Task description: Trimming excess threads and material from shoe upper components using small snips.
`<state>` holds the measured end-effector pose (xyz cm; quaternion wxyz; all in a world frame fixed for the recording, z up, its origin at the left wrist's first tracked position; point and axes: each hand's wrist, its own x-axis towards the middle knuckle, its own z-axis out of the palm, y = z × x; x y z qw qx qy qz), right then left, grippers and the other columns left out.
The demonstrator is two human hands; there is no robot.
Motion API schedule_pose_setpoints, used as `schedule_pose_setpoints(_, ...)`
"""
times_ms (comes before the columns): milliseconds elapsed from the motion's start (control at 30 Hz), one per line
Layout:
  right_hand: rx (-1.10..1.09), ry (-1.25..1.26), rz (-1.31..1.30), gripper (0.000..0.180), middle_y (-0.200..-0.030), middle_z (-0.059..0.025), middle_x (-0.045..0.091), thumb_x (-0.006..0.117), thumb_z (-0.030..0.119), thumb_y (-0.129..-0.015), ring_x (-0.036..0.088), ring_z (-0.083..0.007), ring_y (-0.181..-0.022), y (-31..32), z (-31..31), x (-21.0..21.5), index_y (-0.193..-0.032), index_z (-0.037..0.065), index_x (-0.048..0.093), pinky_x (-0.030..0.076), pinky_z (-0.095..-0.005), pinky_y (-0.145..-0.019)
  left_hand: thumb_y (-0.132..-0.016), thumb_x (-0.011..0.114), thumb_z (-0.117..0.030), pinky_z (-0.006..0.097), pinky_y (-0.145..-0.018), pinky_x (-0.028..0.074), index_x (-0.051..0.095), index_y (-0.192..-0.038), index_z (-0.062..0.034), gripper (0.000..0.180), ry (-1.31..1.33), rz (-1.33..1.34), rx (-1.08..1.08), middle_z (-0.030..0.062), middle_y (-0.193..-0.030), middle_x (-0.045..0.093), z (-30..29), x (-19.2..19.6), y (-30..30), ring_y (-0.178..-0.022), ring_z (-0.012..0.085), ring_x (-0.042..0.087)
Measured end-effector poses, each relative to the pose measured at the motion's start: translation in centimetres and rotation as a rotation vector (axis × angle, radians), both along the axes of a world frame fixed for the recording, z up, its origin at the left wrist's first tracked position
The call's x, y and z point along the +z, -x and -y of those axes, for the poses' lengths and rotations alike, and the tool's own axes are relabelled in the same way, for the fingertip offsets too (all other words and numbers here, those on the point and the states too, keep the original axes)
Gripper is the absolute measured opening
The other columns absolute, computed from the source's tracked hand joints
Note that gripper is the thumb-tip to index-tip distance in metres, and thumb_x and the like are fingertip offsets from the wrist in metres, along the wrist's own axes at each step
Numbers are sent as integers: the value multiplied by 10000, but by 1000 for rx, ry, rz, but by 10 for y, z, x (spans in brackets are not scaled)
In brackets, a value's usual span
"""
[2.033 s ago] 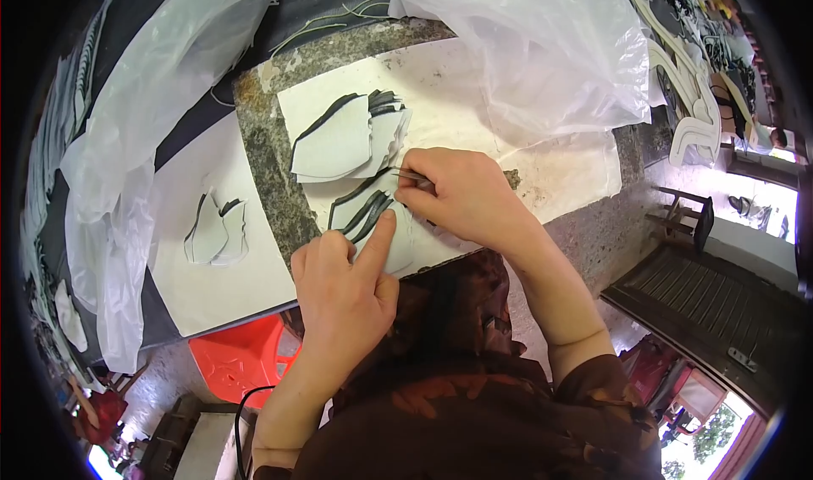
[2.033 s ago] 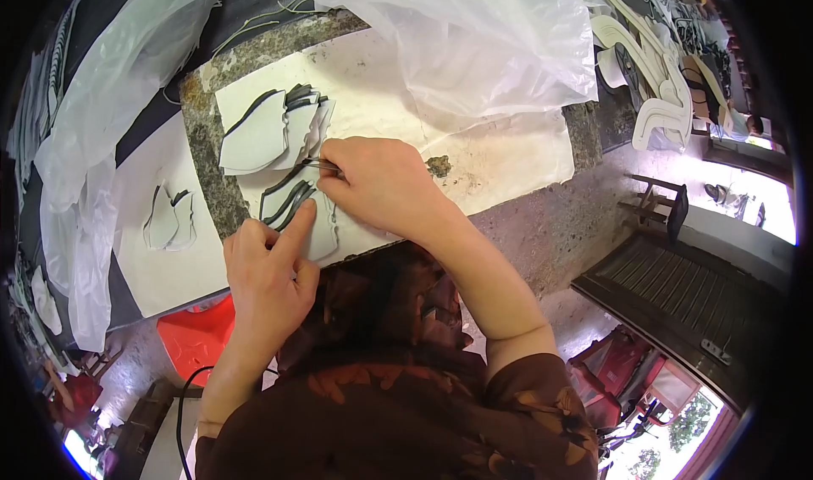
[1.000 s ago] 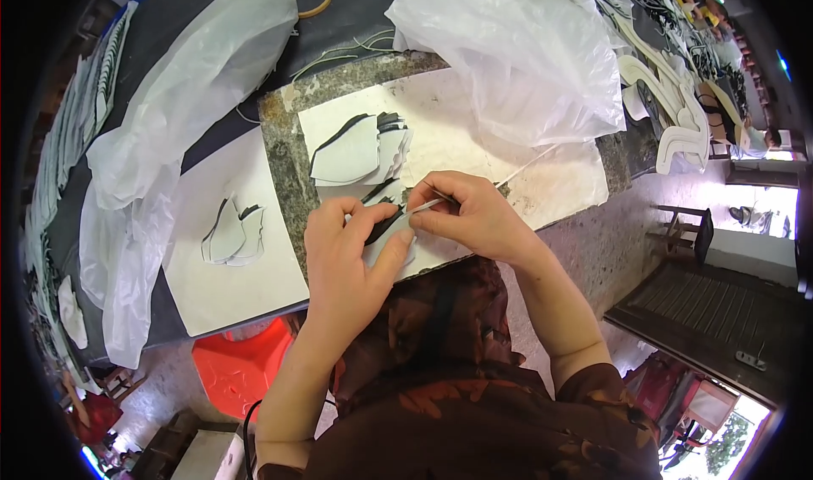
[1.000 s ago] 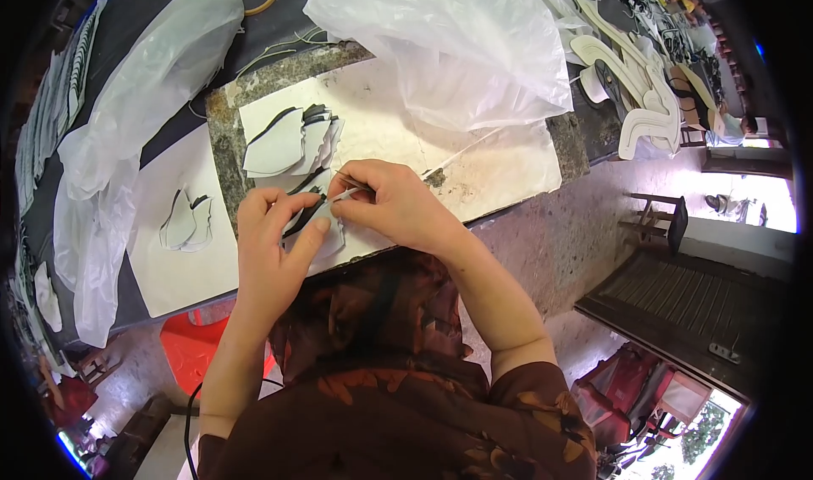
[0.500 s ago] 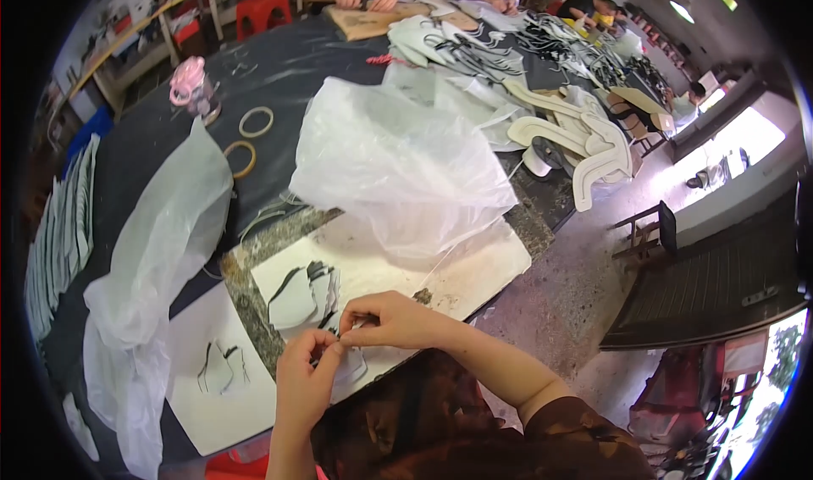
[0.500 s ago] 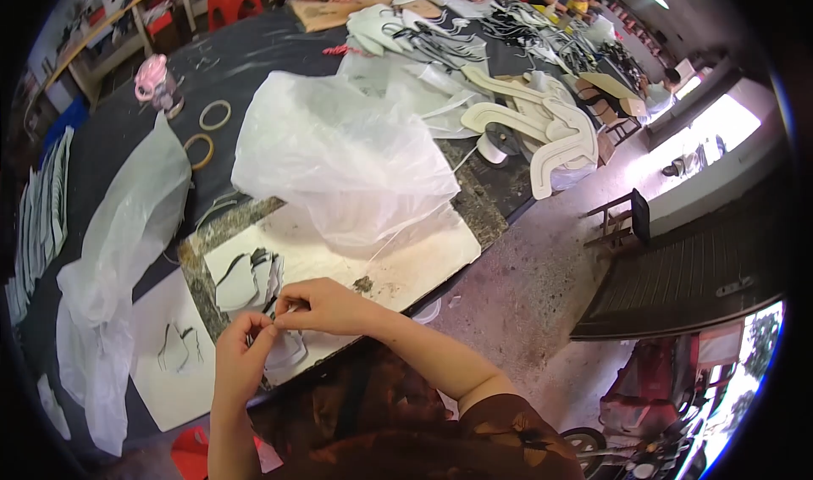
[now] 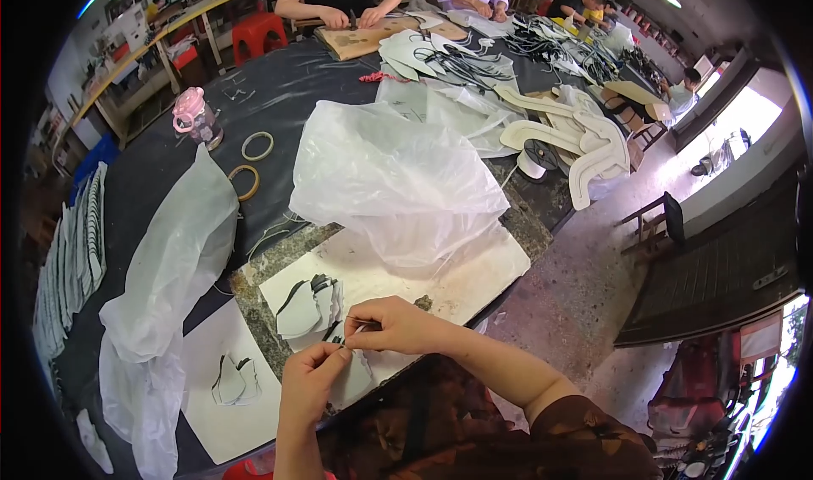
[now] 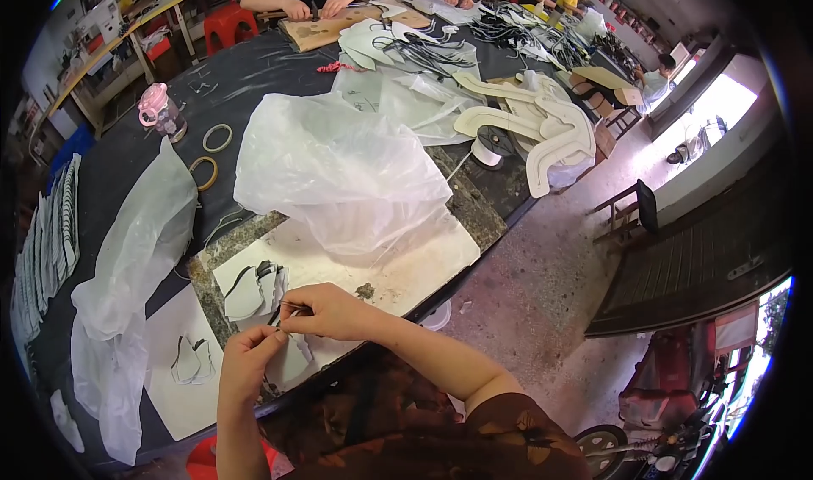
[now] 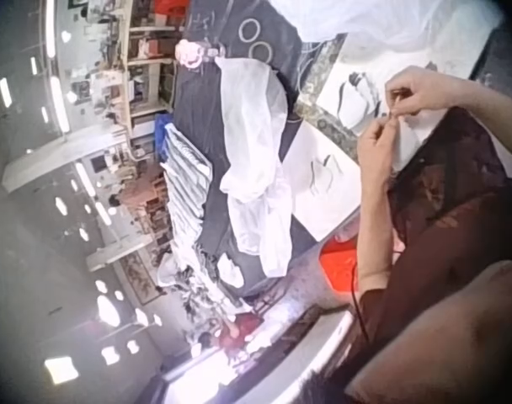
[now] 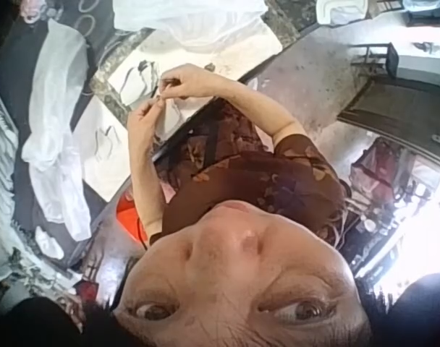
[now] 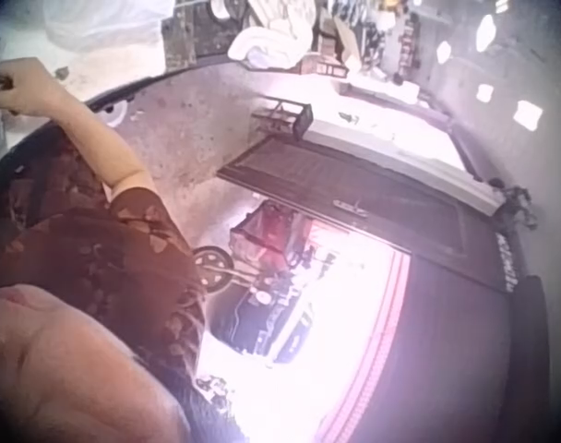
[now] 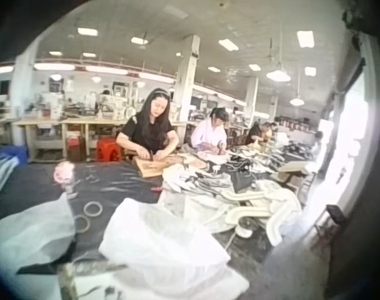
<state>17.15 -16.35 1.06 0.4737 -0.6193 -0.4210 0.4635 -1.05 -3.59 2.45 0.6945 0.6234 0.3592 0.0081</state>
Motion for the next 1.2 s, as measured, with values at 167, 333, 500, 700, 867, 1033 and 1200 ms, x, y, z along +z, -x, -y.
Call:
schedule_pose_setpoints(167, -7, 25, 95, 181, -860, -10, 706, 730, 195, -932, 618, -69, -791, 3, 2, -1, -957, 18, 698, 506, -266, -734, -931, 755, -200, 225, -655, 451, 778, -968, 14, 218, -36, -34, 18, -26, -782, 684, 3, -2, 4, -723, 51, 573)
schedule_pose_setpoints(333, 17, 125, -138, 179, -829, 9, 689, 726, 208, -924, 589, -46, -800, -5, -2, -4, -918, 29, 713, 492, -256, -726, -915, 750, -189, 241, -675, 469, 771, -972, 22, 219, -171, 22, 5, 6, -781, 691, 5, -1, 3, -744, 67, 593)
schedule_pose_setpoints(500, 62, 90, -272, 179, -836, 12, 670, 701, 198, -957, 578, -55, -804, -13, 1, -2, -959, 20, 711, 477, -241, -746, -926, 734, -167, 214, -657, 446, 741, -968, 13, 185, 58, 84, 33, -29, -808, 667, 5, -1, -5, -738, 43, 571)
schedule_pose_setpoints(700, 162, -199, 151, 161, -1252, -95, 635, 601, 149, -1032, 591, -229, -1156, -11, -4, -1, -1105, 65, 717, 469, -359, -983, -959, 675, -149, 217, -631, 472, 705, -986, -5, 150, 399, 70, 99, -16, -819, 676, -10, -8, 5, -705, 45, 591)
schedule_pose_setpoints(867, 269, -196, 806, 212, -1392, -119, 576, 652, 156, -961, 529, -318, -1291, -5, 10, 9, -1161, 121, 713, 423, -465, -1076, -983, 639, -131, 214, -632, 488, 715, -1044, 2, 166, 489, 119, 189, 5, -871, 702, -11, -11, 7, -718, 51, 610)
schedule_pose_setpoints(1033, 147, -121, 1184, 280, -1323, -120, 638, 668, 192, -911, 582, -300, -1258, 3, 7, 13, -1184, 148, 711, 438, -462, -1058, -993, 686, -152, 204, -688, 481, 731, -1047, -7, 161, 413, 138, 196, -11, -902, 697, -3, -9, 8, -773, 39, 597)
schedule_pose_setpoints(1200, 246, 320, 598, 325, -993, -108, 742, 647, 233, -957, 682, -324, -1040, -3, 0, 22, -1244, 85, 687, 498, -424, -964, -985, 726, -141, 200, -759, 465, 741, -1070, -18, 150, 204, 151, 186, -29, -908, 678, 12, -11, 1, -835, 32, 585)
